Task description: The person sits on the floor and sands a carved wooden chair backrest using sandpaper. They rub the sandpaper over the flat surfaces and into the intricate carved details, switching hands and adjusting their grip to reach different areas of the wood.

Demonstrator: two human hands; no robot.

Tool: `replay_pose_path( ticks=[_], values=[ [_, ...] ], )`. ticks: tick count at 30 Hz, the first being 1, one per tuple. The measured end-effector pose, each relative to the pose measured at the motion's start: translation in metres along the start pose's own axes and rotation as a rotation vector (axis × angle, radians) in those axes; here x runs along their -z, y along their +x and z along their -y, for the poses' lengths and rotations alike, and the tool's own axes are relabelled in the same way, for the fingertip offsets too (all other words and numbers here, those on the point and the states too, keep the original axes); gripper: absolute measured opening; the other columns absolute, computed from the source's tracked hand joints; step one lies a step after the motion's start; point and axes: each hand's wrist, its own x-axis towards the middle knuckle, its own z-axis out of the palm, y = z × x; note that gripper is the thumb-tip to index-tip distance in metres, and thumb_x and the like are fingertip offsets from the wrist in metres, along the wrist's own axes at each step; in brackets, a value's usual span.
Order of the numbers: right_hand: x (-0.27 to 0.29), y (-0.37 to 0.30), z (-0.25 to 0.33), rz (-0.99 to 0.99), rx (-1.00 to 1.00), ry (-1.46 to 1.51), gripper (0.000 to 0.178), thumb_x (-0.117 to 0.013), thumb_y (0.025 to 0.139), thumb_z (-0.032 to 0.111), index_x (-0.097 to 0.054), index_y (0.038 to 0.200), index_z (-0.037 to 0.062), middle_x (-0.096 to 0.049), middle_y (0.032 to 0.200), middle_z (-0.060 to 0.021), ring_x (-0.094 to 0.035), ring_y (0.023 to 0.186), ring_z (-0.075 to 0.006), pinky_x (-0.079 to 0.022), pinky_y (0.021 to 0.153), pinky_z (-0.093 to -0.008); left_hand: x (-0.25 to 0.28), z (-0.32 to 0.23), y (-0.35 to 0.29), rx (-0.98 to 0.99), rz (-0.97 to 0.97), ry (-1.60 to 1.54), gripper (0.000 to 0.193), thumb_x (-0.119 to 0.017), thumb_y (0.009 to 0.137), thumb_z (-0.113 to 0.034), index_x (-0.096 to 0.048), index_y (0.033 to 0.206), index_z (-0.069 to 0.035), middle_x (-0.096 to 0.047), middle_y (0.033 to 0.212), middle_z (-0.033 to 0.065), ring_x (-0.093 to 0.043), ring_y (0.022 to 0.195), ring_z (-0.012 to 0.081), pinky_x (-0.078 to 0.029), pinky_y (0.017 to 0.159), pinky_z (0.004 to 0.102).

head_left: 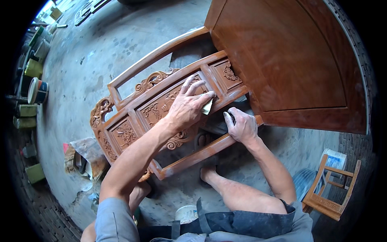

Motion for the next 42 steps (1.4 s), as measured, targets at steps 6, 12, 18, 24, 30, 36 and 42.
replay_pose_path(
  ticks=[6, 12, 18, 24, 30, 36, 42],
  values=[
    [-0.003, 0.001, 0.003, 0.001, 0.007, 0.011, 0.017, -0.069, 0.099, 0.023, -0.064, 0.093, 0.0080, -0.072, 0.084, -0.0169, -0.070, 0.075, -0.0442, -0.055, 0.064, -0.0528, 0.020, 0.055, 0.002, 0.222, -0.094, 0.102, 0.075, -0.055, 0.076, 0.010, -0.064, 0.145, -0.018, -0.067, 0.142, 0.0173, -0.042, 0.153, 0.0356, -0.019, 0.132, 0.0571],
    [0.000, -0.003, -0.003, -0.002, 0.000, -0.004, 0.015, -0.070, 0.099, 0.021, -0.064, 0.093, 0.0076, -0.071, 0.082, -0.0180, -0.070, 0.074, -0.0441, -0.055, 0.063, -0.0523, 0.046, 0.063, -0.052, 0.239, -0.018, 0.088, 0.082, -0.054, 0.073, 0.011, -0.065, 0.148, -0.019, -0.051, 0.161, 0.0205, -0.034, 0.159, 0.0361, -0.019, 0.133, 0.0540],
    [-0.009, 0.001, 0.000, -0.017, 0.042, 0.027, 0.014, -0.069, 0.099, 0.020, -0.064, 0.093, 0.0077, -0.071, 0.082, -0.0178, -0.070, 0.074, -0.0435, -0.056, 0.063, -0.0518, 0.021, 0.057, -0.005, 0.225, -0.040, 0.123, 0.077, -0.057, 0.078, 0.007, -0.061, 0.150, -0.018, -0.057, 0.154, 0.0230, -0.035, 0.158, 0.0373, -0.020, 0.133, 0.0555],
    [0.005, -0.003, -0.005, 0.030, -0.034, -0.058, 0.015, -0.066, 0.101, 0.022, -0.064, 0.095, 0.0086, -0.073, 0.085, -0.0189, -0.071, 0.075, -0.0449, -0.056, 0.065, -0.0538, 0.052, 0.064, -0.076, 0.231, -0.021, 0.074, 0.071, -0.061, 0.083, 0.001, -0.062, 0.151, -0.020, -0.059, 0.155, 0.0186, -0.034, 0.158, 0.0416, -0.017, 0.132, 0.0587],
    [-0.008, -0.002, -0.003, 0.034, 0.000, 0.003, 0.014, -0.064, 0.102, 0.022, -0.065, 0.099, 0.0081, -0.073, 0.089, -0.0200, -0.071, 0.080, -0.0455, -0.056, 0.069, -0.0547, 0.054, 0.057, -0.073, 0.295, -0.028, 0.168, 0.079, -0.063, 0.080, 0.002, -0.057, 0.155, -0.021, -0.060, 0.153, 0.0196, -0.036, 0.157, 0.0402, -0.019, 0.132, 0.0593],
    [0.000, 0.000, -0.007, 0.030, -0.034, -0.043, 0.014, -0.066, 0.102, 0.020, -0.065, 0.099, 0.0070, -0.074, 0.090, -0.0200, -0.071, 0.081, -0.0463, -0.056, 0.069, -0.0548, 0.087, 0.047, -0.158, 0.487, -0.134, 0.206, 0.045, -0.056, 0.098, 0.000, -0.076, 0.135, -0.017, -0.066, 0.147, 0.0167, -0.048, 0.150, 0.0360, -0.024, 0.128, 0.0575],
    [-0.009, -0.001, -0.001, 0.041, -0.006, 0.015, 0.015, -0.066, 0.102, 0.021, -0.065, 0.099, 0.0059, -0.073, 0.091, -0.0214, -0.071, 0.082, -0.0470, -0.056, 0.071, -0.0549, 0.053, 0.029, -0.105, 0.461, -0.190, 0.193, 0.066, -0.062, 0.083, 0.001, -0.067, 0.146, -0.019, -0.058, 0.153, 0.0238, -0.044, 0.152, 0.0390, -0.021, 0.131, 0.0570]
  ],
)
